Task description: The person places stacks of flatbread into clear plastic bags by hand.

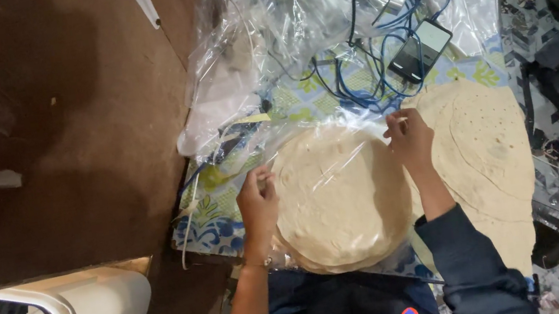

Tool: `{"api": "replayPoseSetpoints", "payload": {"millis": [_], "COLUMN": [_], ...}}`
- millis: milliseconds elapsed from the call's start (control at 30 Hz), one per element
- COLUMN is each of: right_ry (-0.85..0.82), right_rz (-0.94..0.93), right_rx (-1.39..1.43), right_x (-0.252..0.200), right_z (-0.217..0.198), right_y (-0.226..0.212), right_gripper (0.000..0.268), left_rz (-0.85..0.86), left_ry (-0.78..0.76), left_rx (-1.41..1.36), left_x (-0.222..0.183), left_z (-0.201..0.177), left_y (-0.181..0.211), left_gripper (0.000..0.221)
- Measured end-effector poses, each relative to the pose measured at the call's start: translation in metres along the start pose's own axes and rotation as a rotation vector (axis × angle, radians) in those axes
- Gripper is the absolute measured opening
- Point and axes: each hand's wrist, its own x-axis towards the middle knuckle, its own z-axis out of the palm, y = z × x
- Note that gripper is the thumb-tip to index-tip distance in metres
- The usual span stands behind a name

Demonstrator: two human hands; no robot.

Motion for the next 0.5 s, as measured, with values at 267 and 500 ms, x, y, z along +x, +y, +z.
{"api": "replayPoseSetpoints", "payload": {"millis": [267,500], "right_ry": [-0.304,-0.415], "right_rz": [0.426,0.502], "right_rx": [0.485,0.107], "right_x": [-0.032,-0.124], "right_z": [-0.054,-0.082], "right_y": [0.043,0.008], "right_gripper": [0.070,0.079], "left_rz": [-0.145,-0.092], "left_ry": [0.025,-0.229], "left_rx": [0.022,0.144], "left_x": [-0.032,-0.082], "left_z": [-0.025,-0.047], "left_y": [0.034,-0.038], "left_gripper": [0.059,0.058]}}
